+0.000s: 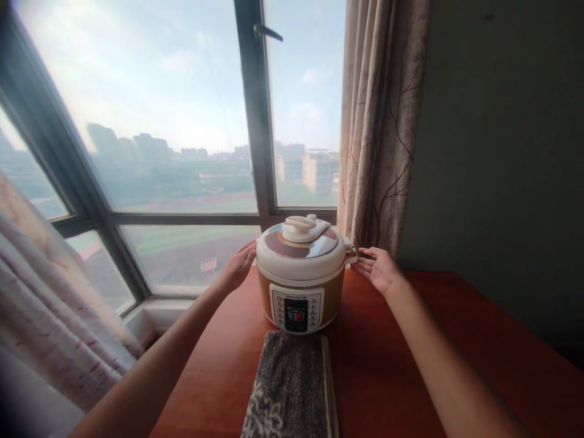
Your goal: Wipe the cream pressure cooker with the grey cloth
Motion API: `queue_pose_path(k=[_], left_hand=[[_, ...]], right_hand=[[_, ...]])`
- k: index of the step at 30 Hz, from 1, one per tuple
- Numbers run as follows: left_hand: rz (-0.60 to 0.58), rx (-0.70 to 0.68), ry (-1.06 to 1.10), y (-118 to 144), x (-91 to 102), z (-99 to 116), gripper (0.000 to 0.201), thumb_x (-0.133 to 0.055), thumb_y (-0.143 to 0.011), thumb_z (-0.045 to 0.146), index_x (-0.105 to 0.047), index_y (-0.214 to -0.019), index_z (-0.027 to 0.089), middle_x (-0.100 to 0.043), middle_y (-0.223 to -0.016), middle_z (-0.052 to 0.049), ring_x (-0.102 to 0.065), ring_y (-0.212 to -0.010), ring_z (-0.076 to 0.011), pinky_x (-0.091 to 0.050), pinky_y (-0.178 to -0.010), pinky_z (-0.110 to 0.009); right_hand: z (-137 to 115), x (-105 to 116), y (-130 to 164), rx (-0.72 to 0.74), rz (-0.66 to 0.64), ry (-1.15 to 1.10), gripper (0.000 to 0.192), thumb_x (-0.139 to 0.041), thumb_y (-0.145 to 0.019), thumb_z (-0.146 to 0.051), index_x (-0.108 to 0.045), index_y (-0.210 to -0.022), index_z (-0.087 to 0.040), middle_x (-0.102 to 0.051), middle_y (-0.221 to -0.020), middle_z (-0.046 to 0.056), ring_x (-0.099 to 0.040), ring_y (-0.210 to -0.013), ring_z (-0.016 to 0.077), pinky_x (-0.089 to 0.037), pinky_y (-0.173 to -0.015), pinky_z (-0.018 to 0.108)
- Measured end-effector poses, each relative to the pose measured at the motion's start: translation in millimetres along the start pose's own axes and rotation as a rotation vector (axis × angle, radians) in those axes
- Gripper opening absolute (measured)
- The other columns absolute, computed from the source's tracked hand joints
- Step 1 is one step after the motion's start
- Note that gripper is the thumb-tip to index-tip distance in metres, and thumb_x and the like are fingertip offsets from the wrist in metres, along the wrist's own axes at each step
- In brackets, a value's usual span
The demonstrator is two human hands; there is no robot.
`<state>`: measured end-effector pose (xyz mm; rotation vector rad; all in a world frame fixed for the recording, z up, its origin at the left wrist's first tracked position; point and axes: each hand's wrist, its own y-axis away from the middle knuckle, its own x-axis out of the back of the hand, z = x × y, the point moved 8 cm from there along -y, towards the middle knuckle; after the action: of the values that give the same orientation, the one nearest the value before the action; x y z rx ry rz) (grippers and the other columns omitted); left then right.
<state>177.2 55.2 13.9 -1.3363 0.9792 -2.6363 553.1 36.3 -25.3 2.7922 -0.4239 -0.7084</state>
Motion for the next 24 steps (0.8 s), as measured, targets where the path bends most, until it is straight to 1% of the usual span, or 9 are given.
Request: queue_pose_path(k=[4,8,15,19,24], left_hand=[[0.034,0.013,-0.001,3,-1.0,-5,0.055,-0.023,-0.102,0.048,-0.058,-0.137,0.023,-0.053,-0.147,-0.006,-0.046,-0.138,-0.024,-0.038,-0.113,-0.038],[0.056,0.028,0.015,2,-1.6,-7,0.056,-0.024,-0.101,0.049,-0.061,-0.134,0.021,-0.054,-0.146,-0.007,-0.049,-0.135,-0.0247,-0.037,-0.114,-0.037],[0.027,0.029,0.012,-1,-0.9,4,0.055,-0.023,-0.102,0.045,-0.06,-0.135,0.022,-0.054,-0.147,-0.006,-0.047,-0.137,-0.0229,-0.036,-0.115,-0.038],[0.032,0.047,0.019,5,1.6,11,0.055,-0.023,-0.102,0.045,-0.061,-0.134,0.021,-0.052,-0.148,-0.008,-0.047,-0.137,-0.0233,-0.037,-0.115,-0.04],[0.043,0.051,0.027,13,4.8,15,0.055,-0.024,-0.101,0.045,-0.062,-0.132,0.02,-0.054,-0.146,-0.009,-0.047,-0.138,-0.0233,-0.037,-0.115,-0.041]], right_hand=[[5,2,-3,0.018,0.004,-0.025,0.018,-0.047,-0.082,-0.002,-0.061,-0.086,-0.013,-0.071,-0.072,0.012,-0.071,-0.067,0.0185,-0.061,-0.065,0.027],[7,4,1,0.012,-0.018,-0.035,0.022,-0.046,-0.08,0.003,-0.063,-0.086,-0.01,-0.072,-0.075,0.015,-0.073,-0.071,0.0201,-0.062,-0.07,0.029],[3,9,17,-0.024,-0.081,-0.044,0.02,-0.047,-0.081,0.0,-0.066,-0.085,-0.007,-0.074,-0.079,0.019,-0.074,-0.073,0.0229,-0.063,-0.072,0.032],[2,9,18,-0.04,-0.118,-0.054,0.019,-0.05,-0.08,-0.001,-0.067,-0.085,-0.008,-0.074,-0.079,0.018,-0.074,-0.075,0.0233,-0.063,-0.075,0.033],[2,9,20,-0.046,-0.099,-0.052,0.02,-0.047,-0.082,-0.002,-0.066,-0.085,-0.008,-0.074,-0.078,0.018,-0.075,-0.075,0.023,-0.063,-0.073,0.032]])
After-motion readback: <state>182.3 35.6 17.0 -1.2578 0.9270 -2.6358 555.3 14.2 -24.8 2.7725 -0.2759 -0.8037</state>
